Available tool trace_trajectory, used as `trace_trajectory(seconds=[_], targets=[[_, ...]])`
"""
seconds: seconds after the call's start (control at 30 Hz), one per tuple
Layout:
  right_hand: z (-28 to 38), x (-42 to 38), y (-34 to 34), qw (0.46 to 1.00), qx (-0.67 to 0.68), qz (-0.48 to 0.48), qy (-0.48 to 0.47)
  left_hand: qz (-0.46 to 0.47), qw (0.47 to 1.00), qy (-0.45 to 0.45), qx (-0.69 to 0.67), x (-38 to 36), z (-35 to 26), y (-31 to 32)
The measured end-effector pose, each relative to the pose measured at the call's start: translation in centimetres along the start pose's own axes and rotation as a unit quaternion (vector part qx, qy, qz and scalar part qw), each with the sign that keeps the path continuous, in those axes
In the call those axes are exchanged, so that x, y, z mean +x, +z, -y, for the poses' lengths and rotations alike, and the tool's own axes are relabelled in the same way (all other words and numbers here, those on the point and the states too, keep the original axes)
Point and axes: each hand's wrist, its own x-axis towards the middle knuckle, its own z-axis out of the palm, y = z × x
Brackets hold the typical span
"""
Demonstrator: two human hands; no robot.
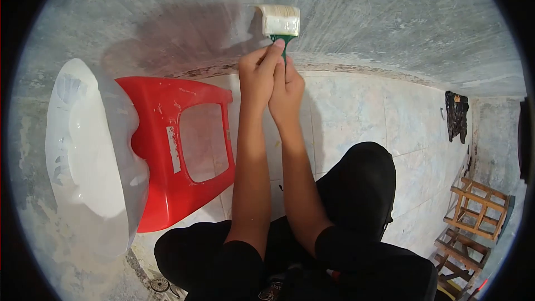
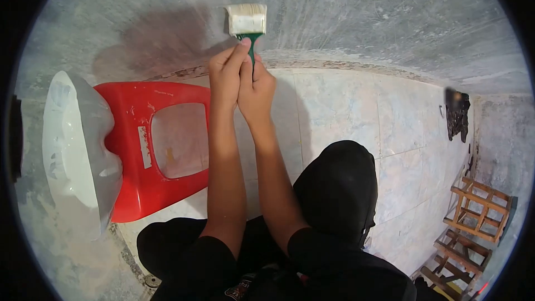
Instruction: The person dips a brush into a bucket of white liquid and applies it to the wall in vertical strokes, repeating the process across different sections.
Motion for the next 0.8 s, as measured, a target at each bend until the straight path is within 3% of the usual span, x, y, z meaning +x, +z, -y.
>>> trace_trajectory(seconds=[0.07, 0.13, 0.17, 0.23, 0.27, 0.33, 0.37, 0.53, 0.6, 0.77, 0.8], targets=[[-4.3, -0.5, -0.7, 0.999, 0.011, -0.02, -0.045, 0.016, 1.0, 0.009, 0.014, 0.4, 3.9, 0.1], [-9.2, -1.9, -2.3, 0.994, -0.075, 0.046, 0.067, -0.059, 0.997, -0.044, 0.009, -0.3, 8.5, 0.2], [-11.3, -2.7, -2.7, 0.994, -0.078, 0.047, 0.066, -0.059, 0.997, -0.044, 0.006, -0.4, 11.2, 0.0], [-14.4, -4.0, -3.4, 0.979, -0.138, 0.042, 0.142, -0.09, 0.987, -0.133, 0.014, -0.6, 16.1, -0.6], [-14.9, -4.4, -3.9, 0.978, -0.14, 0.044, 0.146, -0.092, 0.986, -0.137, 0.014, -0.9, 17.8, -1.0], [-15.4, -4.0, -4.6, 0.924, -0.265, 0.095, 0.257, -0.072, 0.974, -0.201, 0.073, -0.5, 20.1, -1.5], [-16.0, -3.9, -4.7, 0.925, -0.264, 0.096, 0.254, -0.071, 0.967, -0.229, 0.09, -0.2, 21.2, -1.7], [-14.6, -2.9, -4.2, 0.921, -0.322, 0.06, 0.21, -0.058, 0.968, -0.227, 0.086, 0.4, 19.1, -1.3], [-9.1, -0.9, -3.7, 0.928, -0.296, 0.081, 0.21, -0.046, 0.979, -0.197, -0.031, 0.6, 14.1, -0.4], [3.6, 1.5, -2.6, 0.953, -0.184, 0.098, 0.222, -0.043, 0.995, -0.088, -0.026, 0.6, 0.7, 1.5], [4.5, 1.4, -2.8, 0.973, -0.141, 0.096, 0.154, -0.037, 0.997, -0.05, -0.038, -0.1, -1.7, 1.9]])
